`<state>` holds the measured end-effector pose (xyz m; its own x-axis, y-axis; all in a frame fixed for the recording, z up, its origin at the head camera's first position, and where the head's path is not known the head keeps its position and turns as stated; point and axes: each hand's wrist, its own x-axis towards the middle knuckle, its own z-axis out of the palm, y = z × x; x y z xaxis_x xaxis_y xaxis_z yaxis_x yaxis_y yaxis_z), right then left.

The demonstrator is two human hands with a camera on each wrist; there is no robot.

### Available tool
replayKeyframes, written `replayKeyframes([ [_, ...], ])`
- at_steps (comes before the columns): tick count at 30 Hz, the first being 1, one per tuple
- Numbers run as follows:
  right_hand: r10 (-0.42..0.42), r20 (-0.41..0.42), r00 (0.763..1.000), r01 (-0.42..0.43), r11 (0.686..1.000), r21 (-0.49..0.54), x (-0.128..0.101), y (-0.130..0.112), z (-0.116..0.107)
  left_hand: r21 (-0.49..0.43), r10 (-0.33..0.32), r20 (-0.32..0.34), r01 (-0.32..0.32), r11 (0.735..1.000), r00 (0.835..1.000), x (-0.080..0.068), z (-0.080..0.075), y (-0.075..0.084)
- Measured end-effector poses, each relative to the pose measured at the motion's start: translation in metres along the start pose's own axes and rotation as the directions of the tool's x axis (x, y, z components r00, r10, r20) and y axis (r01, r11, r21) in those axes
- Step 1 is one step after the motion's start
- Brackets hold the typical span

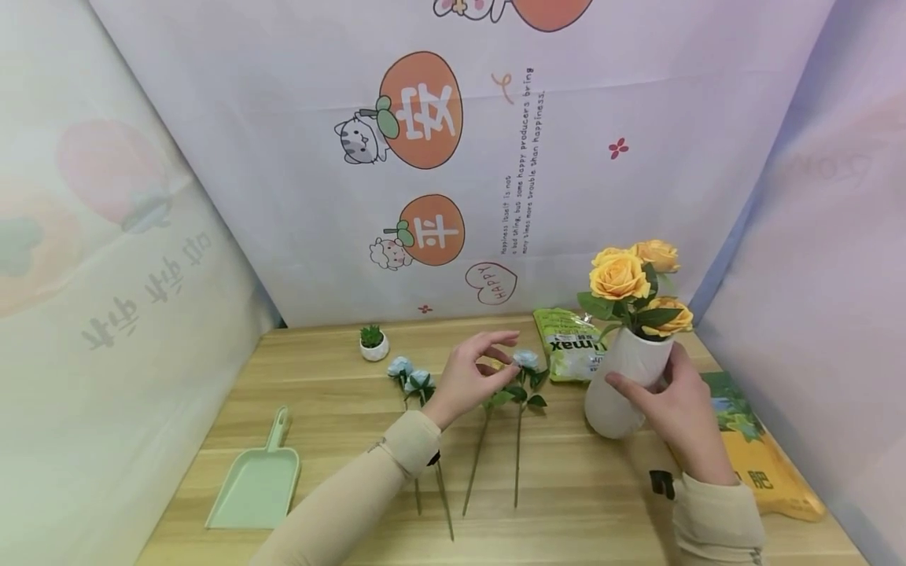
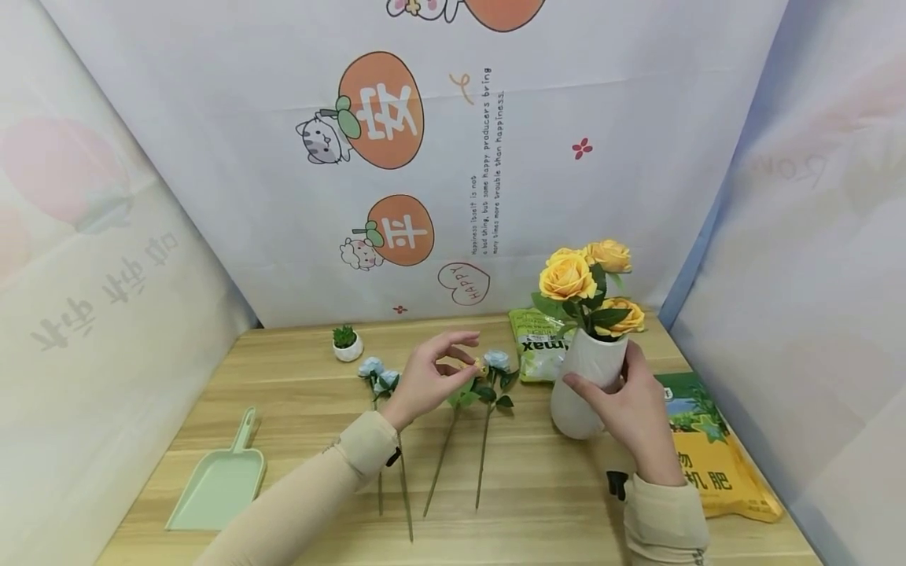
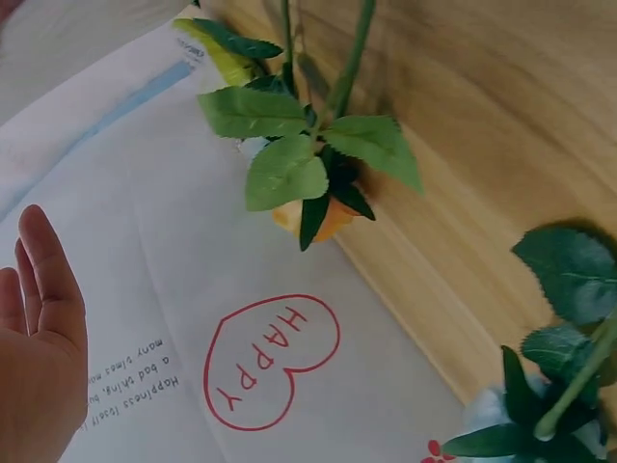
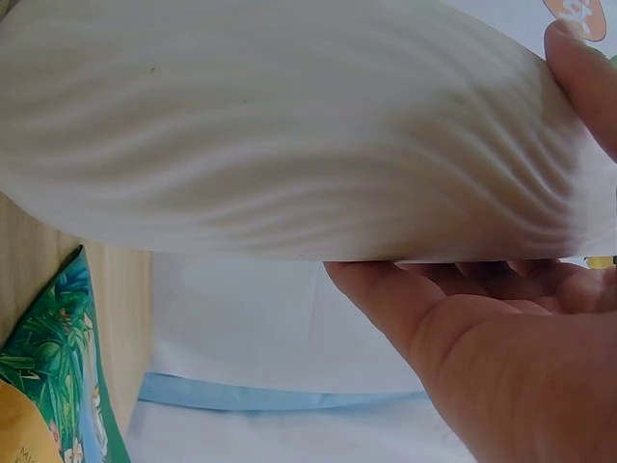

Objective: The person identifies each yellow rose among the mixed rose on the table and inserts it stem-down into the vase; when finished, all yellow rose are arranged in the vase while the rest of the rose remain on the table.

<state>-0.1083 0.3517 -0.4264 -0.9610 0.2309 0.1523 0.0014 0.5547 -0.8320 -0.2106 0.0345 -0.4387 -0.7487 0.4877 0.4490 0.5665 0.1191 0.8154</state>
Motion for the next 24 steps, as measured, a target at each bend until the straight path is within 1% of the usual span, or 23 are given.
replayKeyframes([
  [5,0.013,0.008,1.000,-0.013,1.000,0.001,-0.002,0.000,0.001,0.003,-0.030,0.016,0.030,1.000,0.999,-0.011,0.000,-0.006],
  [9,0.015,0.007,1.000,-0.015,1.000,0.011,-0.003,0.000,0.001,0.019,-0.045,0.013,0.045,0.999,0.999,-0.019,0.000,-0.013],
  [15,0.008,0.000,1.000,-0.008,1.000,0.008,-0.003,-0.001,0.000,0.059,-0.095,0.023,0.094,0.994,0.995,-0.030,-0.002,-0.021],
  [17,0.005,-0.001,1.000,-0.005,1.000,0.007,-0.002,-0.001,0.000,0.082,-0.115,0.031,0.112,0.990,0.993,-0.034,-0.002,-0.024],
  [21,0.002,-0.007,1.000,-0.002,1.000,0.001,-0.002,-0.001,0.000,0.145,-0.148,0.057,0.138,0.980,0.987,-0.042,0.000,-0.035],
  [24,0.000,-0.007,1.000,0.000,1.000,-0.004,-0.002,-0.001,0.000,0.194,-0.183,0.087,0.164,0.967,0.979,-0.049,0.002,-0.043],
])
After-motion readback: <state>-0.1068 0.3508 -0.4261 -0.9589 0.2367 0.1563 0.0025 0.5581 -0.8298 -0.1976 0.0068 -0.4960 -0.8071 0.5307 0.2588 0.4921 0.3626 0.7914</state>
